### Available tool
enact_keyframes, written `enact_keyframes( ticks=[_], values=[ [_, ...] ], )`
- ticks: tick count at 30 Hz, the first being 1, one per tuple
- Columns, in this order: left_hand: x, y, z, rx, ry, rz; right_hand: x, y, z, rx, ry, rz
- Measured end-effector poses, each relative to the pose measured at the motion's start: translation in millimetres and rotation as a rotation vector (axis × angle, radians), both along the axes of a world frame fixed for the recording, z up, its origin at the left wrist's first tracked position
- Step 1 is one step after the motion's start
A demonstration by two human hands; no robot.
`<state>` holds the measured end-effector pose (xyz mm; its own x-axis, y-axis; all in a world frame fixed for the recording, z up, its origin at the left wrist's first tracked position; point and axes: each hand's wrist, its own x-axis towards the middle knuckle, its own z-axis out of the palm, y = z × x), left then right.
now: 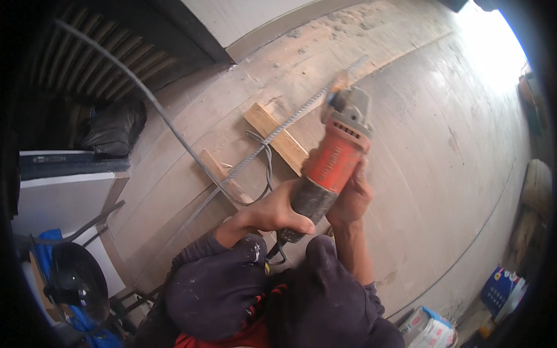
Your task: The person uses an angle grinder to cut a long metal rod into shorter pieces. They position the rod on wooden supports, cut it while sparks fly, then remove the cut piece and repeat the process.
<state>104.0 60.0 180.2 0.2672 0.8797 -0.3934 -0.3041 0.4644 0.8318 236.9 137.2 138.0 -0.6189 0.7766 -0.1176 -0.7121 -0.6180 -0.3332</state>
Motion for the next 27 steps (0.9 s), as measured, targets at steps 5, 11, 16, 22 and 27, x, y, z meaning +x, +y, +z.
enact_keyframes(
  ticks=[5, 11, 16, 22, 27],
  values=[
    [17.9, -1.6, -22.1, 0.069, 0.147, 0.022, 4.2, 5.4, 8.3, -0.144, -0.207, -0.083],
    [20.5, 7.8, -42.0, 0.044, 0.172, 0.0, 8.0, 12.5, -15.0, -0.102, -0.192, -0.024],
    [16.5, 2.2, -48.8, 0.024, 0.169, 0.011, 1.9, 8.9, -16.1, -0.084, -0.23, -0.005],
    [12.3, -9.2, -52.1, 0.035, 0.122, 0.069, 1.6, 3.0, -27.3, -0.002, -0.269, 0.113],
    [16.0, -14.3, -54.0, 0.238, 0.166, 0.166, 2.0, -18.4, -51.5, 0.194, -0.02, 0.29]
  ],
)
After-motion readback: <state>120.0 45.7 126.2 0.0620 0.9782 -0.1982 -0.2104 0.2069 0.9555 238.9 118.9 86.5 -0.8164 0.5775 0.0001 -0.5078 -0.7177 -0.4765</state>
